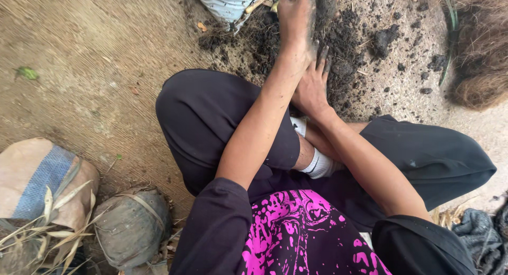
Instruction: The person sits on the floor and packs soil around the roots of a small plant stem by hand. They repeatedly gather soil from a nearby pile and press it firmly around the base of the plant to secure it.
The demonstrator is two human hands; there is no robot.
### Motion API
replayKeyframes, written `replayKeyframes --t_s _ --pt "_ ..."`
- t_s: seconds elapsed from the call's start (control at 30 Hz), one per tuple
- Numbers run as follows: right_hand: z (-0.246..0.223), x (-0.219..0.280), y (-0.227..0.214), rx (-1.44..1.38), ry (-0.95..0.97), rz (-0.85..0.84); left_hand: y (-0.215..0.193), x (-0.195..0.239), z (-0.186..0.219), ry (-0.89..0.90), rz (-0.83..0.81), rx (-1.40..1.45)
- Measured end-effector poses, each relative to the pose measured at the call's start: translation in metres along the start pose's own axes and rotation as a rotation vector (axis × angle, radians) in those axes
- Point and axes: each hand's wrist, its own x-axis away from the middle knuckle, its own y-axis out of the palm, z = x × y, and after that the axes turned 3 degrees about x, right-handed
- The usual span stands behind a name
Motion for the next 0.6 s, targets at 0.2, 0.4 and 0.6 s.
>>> replayKeyframes --t_s 0.2,0.4,0.6 --pt "0.007 -0.006 -0.012 -0.089 -0.13 -0.012 -0.009 -0.017 -0.024 0.097 0.067 -0.09" --pt "0.036 -0.008 -0.036 -0.051 -0.134 -0.224 -0.001 -0.01 -0.012 0.07 0.104 -0.092" --pt "0.097 -0.013 -0.067 0.216 0.018 -0.347 0.007 -0.008 -0.006 0.068 0.13 -0.102"
